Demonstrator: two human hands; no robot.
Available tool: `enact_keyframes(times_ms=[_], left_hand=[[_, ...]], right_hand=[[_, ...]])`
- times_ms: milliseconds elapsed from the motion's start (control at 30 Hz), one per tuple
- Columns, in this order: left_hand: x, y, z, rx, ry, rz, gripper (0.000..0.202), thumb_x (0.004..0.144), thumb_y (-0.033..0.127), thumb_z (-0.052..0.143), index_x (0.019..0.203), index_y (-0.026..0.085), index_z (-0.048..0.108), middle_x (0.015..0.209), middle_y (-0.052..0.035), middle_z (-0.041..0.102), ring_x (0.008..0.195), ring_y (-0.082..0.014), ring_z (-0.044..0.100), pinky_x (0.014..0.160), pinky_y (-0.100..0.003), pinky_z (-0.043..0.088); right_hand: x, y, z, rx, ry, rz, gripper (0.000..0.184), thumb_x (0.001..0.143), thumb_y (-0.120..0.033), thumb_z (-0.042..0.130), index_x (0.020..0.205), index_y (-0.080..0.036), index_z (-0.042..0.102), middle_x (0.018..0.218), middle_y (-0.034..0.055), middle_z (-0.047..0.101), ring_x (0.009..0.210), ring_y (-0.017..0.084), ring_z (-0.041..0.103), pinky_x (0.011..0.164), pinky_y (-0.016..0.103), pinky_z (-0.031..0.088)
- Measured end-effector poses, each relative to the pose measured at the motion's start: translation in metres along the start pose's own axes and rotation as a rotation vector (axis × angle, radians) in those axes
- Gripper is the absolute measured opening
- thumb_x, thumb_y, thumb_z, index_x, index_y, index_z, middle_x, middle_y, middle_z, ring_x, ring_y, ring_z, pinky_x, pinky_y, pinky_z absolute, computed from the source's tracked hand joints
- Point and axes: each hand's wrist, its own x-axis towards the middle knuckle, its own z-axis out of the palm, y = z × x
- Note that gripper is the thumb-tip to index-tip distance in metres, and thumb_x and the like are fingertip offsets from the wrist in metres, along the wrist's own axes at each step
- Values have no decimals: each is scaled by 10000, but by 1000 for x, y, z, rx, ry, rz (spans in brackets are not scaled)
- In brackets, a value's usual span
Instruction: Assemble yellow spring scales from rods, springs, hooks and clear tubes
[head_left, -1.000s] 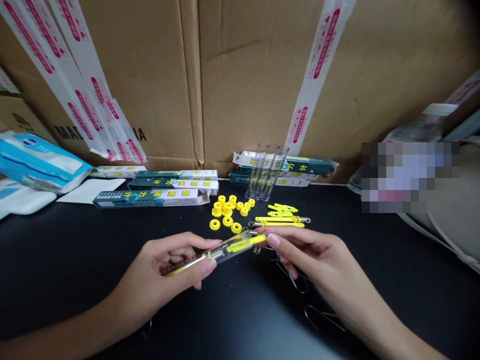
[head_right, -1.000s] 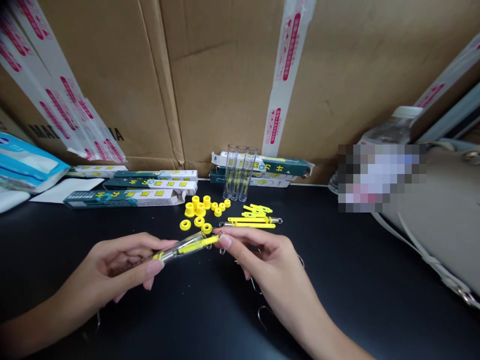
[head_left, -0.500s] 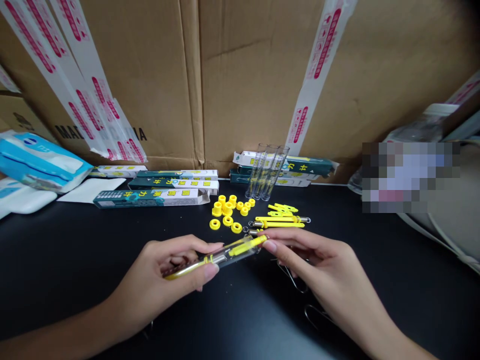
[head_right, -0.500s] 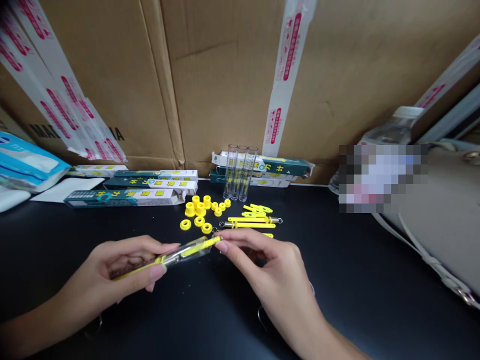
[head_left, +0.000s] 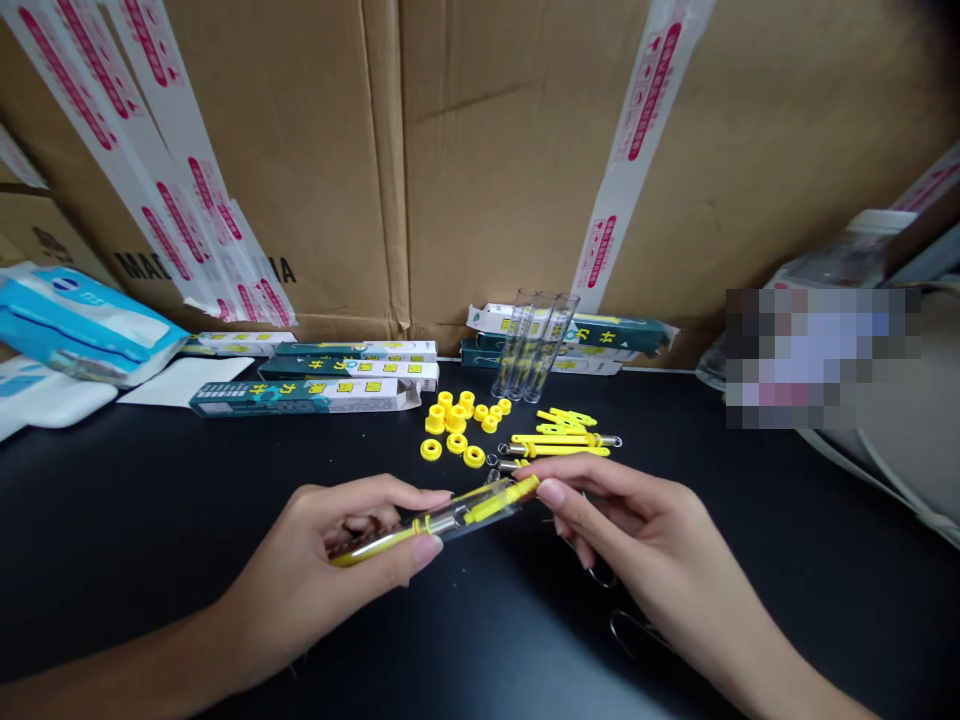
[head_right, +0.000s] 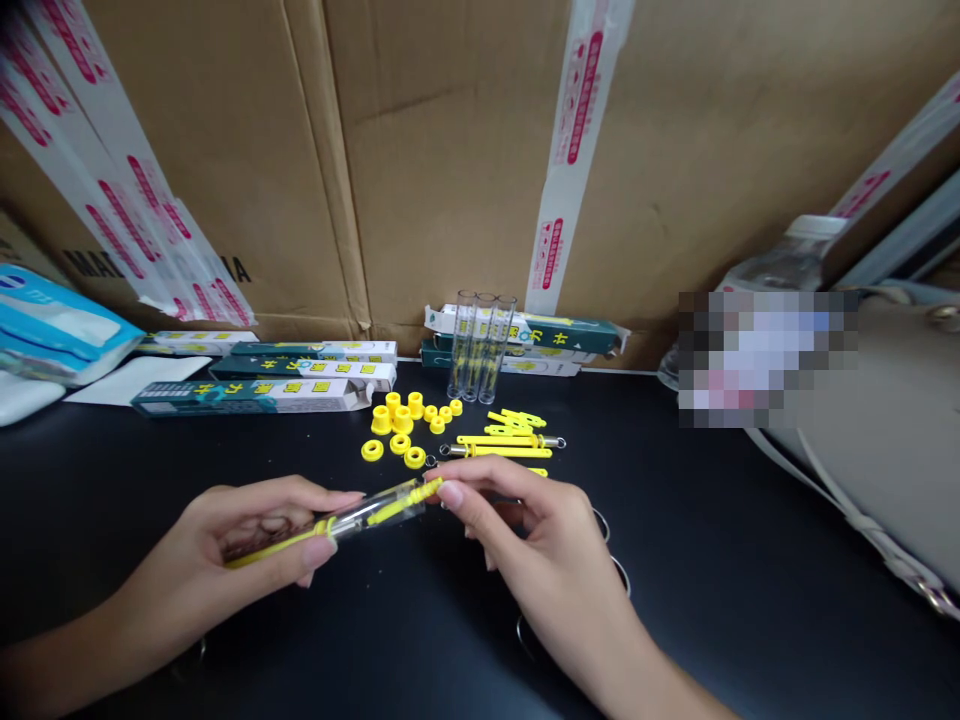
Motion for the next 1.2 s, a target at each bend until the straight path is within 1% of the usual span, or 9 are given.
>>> enact_keyframes(times_ms=[133,233,367,467,567,700,800,933,1200], left_hand=[[0,0,0,3,13,-8,323,819,410,735,1082,231,792,692,-7,682,611,-143,584,576,-232,420],[1,-5,-1,30,-19,26,352,833,433,724,1118,233,781,663,1,654,589,-135,564,547,-225,394],[3,-10,-3,47,-27,37,357,847,447,714,1134,243,774,662,3,656,589,-130,560,545,-220,388],[3,-11,-3,62,-32,32,368,853,461,707,1143,244,771,682,-4,672,608,-137,577,562,-226,402],[1,-11,-3,65,-39,31,380,852,470,704,1148,240,768,704,-12,680,617,-144,580,565,-232,405],[1,-9,-2,76,-38,41,354,854,451,705,1132,242,774,673,0,653,589,-127,543,540,-217,374],[1,-8,-2,87,-31,61,344,848,444,709,1115,238,780,648,10,626,562,-115,511,512,-205,355],[0,-8,-1,107,-38,79,335,849,435,706,1110,241,783,693,-6,674,572,-123,544,519,-208,393],[2,-5,0,75,-11,53,335,862,433,692,1118,232,774,703,-12,698,618,-148,618,572,-222,449]], right_hand=[[3,0,-1,95,-55,57,305,865,-478,725,1012,-225,810,698,1,628,507,91,469,463,210,429],[4,0,-1,121,-64,62,320,856,-480,736,1029,-223,814,678,-4,612,502,90,455,471,225,419],[3,1,-1,184,-29,62,332,826,-448,779,1076,-230,805,772,27,683,502,90,466,472,243,435],[3,2,0,234,-23,48,259,828,-402,793,1038,-251,809,898,46,728,505,70,476,481,227,448],[3,2,0,245,-30,15,225,827,-381,800,1009,-249,804,934,53,733,521,71,489,460,202,445],[3,1,0,201,-27,-20,225,829,-366,796,1015,-238,794,887,54,736,581,99,542,445,167,467],[1,-1,1,119,-7,-62,186,841,-356,781,991,-248,799,927,55,756,617,112,598,456,161,496],[-2,-1,2,25,9,-146,150,845,-337,772,972,-262,802,914,45,766,643,132,647,459,167,518],[0,-2,4,-5,-44,-102,184,881,-348,724,1024,-251,787,826,20,738,544,98,602,462,165,533]])
